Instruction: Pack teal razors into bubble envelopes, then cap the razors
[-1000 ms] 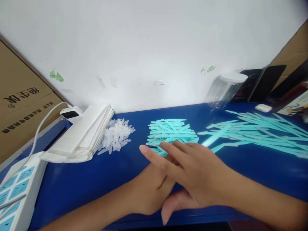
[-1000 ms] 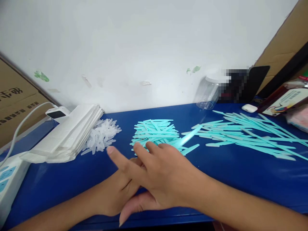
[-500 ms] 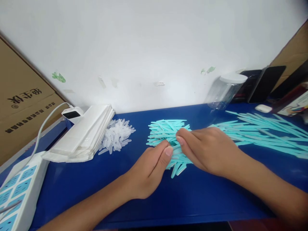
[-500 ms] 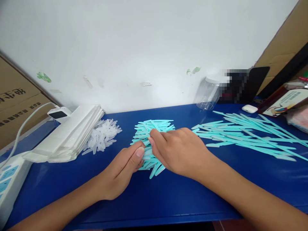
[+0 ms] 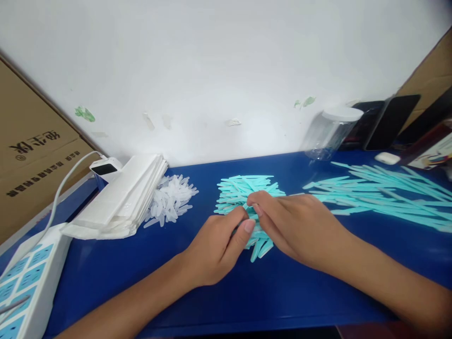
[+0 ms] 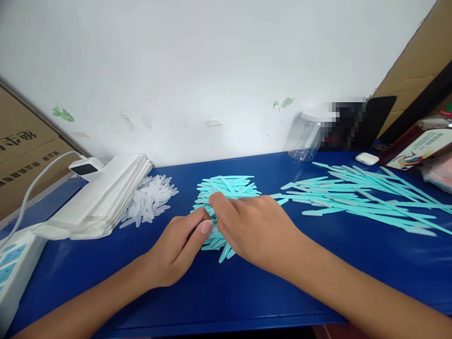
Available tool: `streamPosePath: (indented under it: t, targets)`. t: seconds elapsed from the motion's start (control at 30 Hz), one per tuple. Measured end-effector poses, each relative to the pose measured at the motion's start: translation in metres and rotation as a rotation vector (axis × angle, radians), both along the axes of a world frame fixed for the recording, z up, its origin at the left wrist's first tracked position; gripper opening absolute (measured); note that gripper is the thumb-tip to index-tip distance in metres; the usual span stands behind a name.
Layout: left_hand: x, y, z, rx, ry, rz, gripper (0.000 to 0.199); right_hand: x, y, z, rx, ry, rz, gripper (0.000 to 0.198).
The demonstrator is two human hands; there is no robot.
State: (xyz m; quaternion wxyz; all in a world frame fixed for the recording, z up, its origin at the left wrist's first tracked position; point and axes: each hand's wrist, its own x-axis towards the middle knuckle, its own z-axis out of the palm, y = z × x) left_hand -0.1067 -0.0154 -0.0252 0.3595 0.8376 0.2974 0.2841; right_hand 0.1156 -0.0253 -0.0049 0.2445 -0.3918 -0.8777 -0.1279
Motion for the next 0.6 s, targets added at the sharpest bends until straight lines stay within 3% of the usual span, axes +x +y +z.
streamPosePath:
  t: [0.2, 0.37, 0.53, 0.6]
  targets:
    - [-0.012, 0.014, 0.000, 0.049, -0.014, 0.133, 0.037, 0.021, 0.017, 0.008, -0.144, 0.061, -0.055, 0.051]
    - [-0.021, 0.026, -0.002, 0.035, -0.034, 0.219, 0.043, 0.030, 0.028, 0.011, -0.488, 0.271, -0.074, 0.058]
    - [-0.024, 0.029, -0.002, 0.042, -0.046, 0.252, 0.044, 0.034, 0.035, 0.010, -0.849, 0.613, -0.019, 0.043]
    - [-0.026, 0.030, -0.003, 0.034, -0.059, 0.264, 0.045, 0.037, 0.039, 0.012, -0.951, 0.698, 0.016, 0.051]
